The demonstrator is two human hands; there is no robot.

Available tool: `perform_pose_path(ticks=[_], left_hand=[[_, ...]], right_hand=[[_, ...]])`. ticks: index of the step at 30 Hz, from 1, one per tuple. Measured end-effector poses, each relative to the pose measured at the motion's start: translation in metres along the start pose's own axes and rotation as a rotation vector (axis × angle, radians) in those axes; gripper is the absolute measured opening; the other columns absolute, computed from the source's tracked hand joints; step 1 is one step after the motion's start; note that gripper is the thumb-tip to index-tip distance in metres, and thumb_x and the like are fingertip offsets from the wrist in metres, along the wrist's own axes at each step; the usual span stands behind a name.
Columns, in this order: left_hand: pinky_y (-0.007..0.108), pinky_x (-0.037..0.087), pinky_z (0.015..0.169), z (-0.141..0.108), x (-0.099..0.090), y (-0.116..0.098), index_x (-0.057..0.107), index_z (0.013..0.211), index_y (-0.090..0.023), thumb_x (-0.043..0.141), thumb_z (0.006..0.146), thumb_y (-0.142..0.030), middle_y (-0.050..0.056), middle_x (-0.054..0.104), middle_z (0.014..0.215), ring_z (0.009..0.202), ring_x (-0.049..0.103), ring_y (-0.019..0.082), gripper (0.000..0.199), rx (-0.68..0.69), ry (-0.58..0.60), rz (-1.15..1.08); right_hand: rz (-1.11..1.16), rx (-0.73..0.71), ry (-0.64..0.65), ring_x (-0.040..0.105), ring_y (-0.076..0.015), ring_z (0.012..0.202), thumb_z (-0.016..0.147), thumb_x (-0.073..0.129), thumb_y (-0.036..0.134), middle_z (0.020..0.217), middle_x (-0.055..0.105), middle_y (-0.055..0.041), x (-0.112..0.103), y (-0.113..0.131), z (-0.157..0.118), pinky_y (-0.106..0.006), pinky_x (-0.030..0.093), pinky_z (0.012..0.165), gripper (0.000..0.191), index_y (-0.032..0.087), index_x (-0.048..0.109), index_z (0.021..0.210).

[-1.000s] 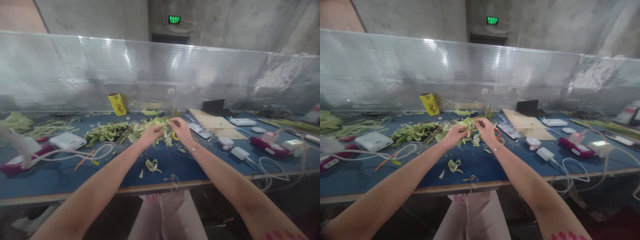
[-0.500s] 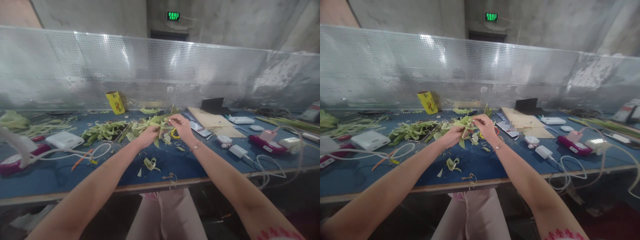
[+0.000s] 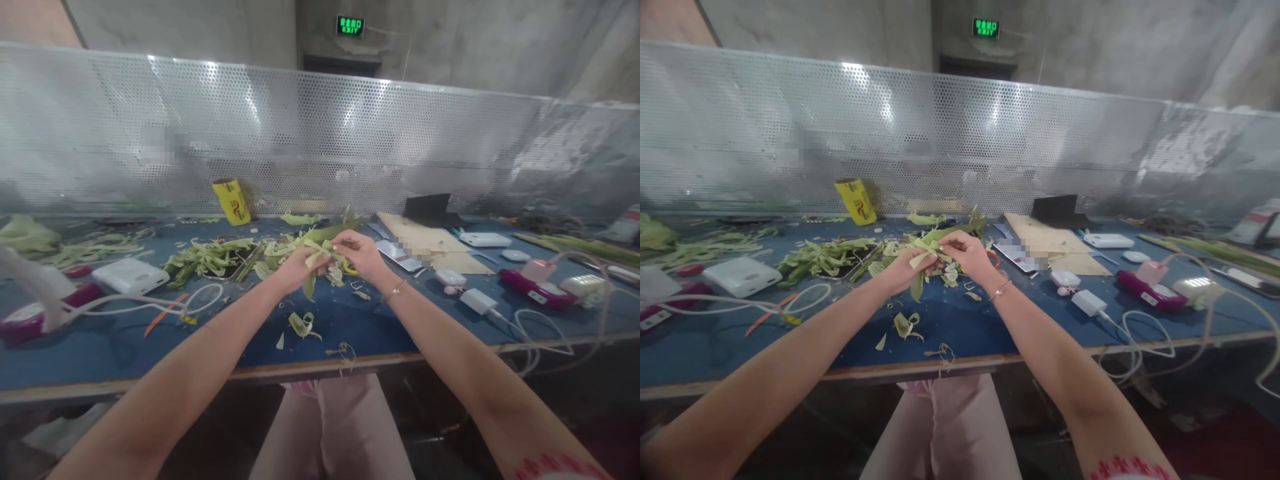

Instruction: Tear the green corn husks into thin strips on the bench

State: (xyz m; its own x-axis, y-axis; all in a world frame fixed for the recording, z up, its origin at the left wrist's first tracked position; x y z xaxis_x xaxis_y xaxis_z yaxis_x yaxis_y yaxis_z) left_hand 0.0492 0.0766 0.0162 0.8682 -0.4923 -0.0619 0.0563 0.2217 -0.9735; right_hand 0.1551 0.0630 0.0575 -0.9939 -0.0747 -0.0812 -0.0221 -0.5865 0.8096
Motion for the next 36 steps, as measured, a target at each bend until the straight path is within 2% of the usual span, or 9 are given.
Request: perform_pose_path(ticks=[3, 8, 12, 16, 23, 26, 29, 32, 36], left_hand=[[0.023, 0.043, 0.055, -0.001, -0.016, -0.005, 0.066, 0.073, -0.013, 0.069, 0.061, -0.045, 0.003, 0.064, 0.068, 0.053, 0.051, 0.008, 0.034, 0.055, -0.144, 0.021], [0.026, 0.046, 0.050, -0.003, -0.029, -0.011, 0.063, 0.063, -0.013, 0.066, 0.063, -0.044, 0.002, 0.061, 0.056, 0.048, 0.054, 0.012, 0.031, 0.096, -0.272, 0.198], [0.026, 0.047, 0.052, -0.003, -0.022, -0.018, 0.064, 0.065, -0.014, 0.061, 0.069, -0.038, 0.001, 0.061, 0.055, 0.049, 0.056, 0.013, 0.025, 0.113, -0.212, 0.290], [0.024, 0.042, 0.050, -0.004, -0.010, -0.024, 0.065, 0.068, -0.014, 0.056, 0.074, -0.037, 0.000, 0.055, 0.049, 0.045, 0.051, 0.010, 0.025, 0.132, -0.115, 0.361], [0.023, 0.033, 0.048, -0.008, -0.004, -0.025, 0.064, 0.066, -0.013, 0.056, 0.077, -0.040, -0.003, 0.043, 0.042, 0.042, 0.037, 0.007, 0.030, 0.161, -0.064, 0.296], [0.023, 0.032, 0.047, -0.008, -0.005, -0.024, 0.062, 0.064, -0.013, 0.057, 0.076, -0.041, -0.003, 0.041, 0.041, 0.042, 0.037, 0.007, 0.031, 0.153, -0.079, 0.288], [0.023, 0.030, 0.046, -0.007, -0.005, -0.021, 0.062, 0.065, -0.013, 0.057, 0.076, -0.043, -0.004, 0.040, 0.041, 0.041, 0.036, 0.007, 0.032, 0.137, -0.079, 0.260], [0.023, 0.030, 0.046, -0.006, -0.004, -0.021, 0.062, 0.068, -0.013, 0.058, 0.075, -0.043, -0.003, 0.043, 0.044, 0.042, 0.035, 0.006, 0.031, 0.146, -0.070, 0.231], [0.023, 0.030, 0.046, -0.005, -0.006, -0.021, 0.061, 0.071, -0.014, 0.060, 0.073, -0.042, 0.000, 0.054, 0.054, 0.043, 0.036, 0.006, 0.028, 0.138, -0.074, 0.223]], right_hand=[[-0.076, -0.044, -0.026, 0.055, -0.0118, 0.064, 0.069, 0.065, 0.035, 0.072, 0.060, -0.0006, 0.000, 0.002, 0.000, -0.028, 0.046, 0.062, 0.019, 0.019, 0.061, 0.077], [-0.175, -0.147, -0.055, 0.058, -0.0138, 0.075, 0.071, 0.063, 0.034, 0.084, 0.059, -0.0030, 0.001, 0.014, -0.002, -0.030, 0.047, 0.072, 0.016, 0.020, 0.062, 0.078], [-0.180, -0.065, -0.078, 0.059, -0.0152, 0.078, 0.070, 0.063, 0.033, 0.082, 0.061, -0.0031, -0.002, 0.009, -0.001, -0.031, 0.047, 0.075, 0.016, 0.019, 0.062, 0.078], [-0.156, -0.007, -0.088, 0.060, -0.0156, 0.074, 0.069, 0.065, 0.035, 0.078, 0.064, -0.0021, -0.005, 0.002, 0.000, -0.032, 0.048, 0.073, 0.019, 0.020, 0.063, 0.080], [-0.146, -0.100, 0.042, 0.058, -0.0161, 0.088, 0.070, 0.064, 0.039, 0.093, 0.062, -0.0037, 0.005, 0.011, 0.002, -0.034, 0.045, 0.086, 0.024, 0.023, 0.067, 0.089], [-0.177, -0.148, 0.057, 0.057, -0.0155, 0.084, 0.072, 0.064, 0.035, 0.087, 0.058, -0.0035, 0.007, 0.015, 0.002, -0.033, 0.045, 0.082, 0.016, 0.023, 0.069, 0.081], [-0.190, -0.159, 0.013, 0.057, -0.0152, 0.083, 0.071, 0.065, 0.032, 0.085, 0.059, -0.0031, 0.003, 0.015, 0.002, -0.032, 0.045, 0.081, 0.012, 0.022, 0.069, 0.077], [-0.140, -0.061, -0.032, 0.057, -0.0143, 0.077, 0.070, 0.065, 0.035, 0.081, 0.062, -0.0022, -0.002, 0.004, 0.003, -0.031, 0.045, 0.075, 0.018, 0.021, 0.068, 0.081], [0.012, 0.110, -0.034, 0.050, -0.0099, 0.057, 0.065, 0.067, 0.038, 0.065, 0.060, 0.0007, -0.001, -0.012, 0.001, -0.026, 0.042, 0.058, 0.024, 0.019, 0.067, 0.079]])
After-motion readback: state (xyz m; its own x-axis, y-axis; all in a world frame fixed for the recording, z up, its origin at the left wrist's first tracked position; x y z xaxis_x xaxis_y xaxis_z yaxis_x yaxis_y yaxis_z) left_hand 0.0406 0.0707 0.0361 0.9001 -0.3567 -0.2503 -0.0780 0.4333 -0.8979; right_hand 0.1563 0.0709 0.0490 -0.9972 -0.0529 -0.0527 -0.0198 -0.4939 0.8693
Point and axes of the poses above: each hand's wrist, its own z-axis towards the middle knuckle, its own x-axis out of the palm, y = z × x, the point moved 10 cm from there along z, towards the middle knuckle
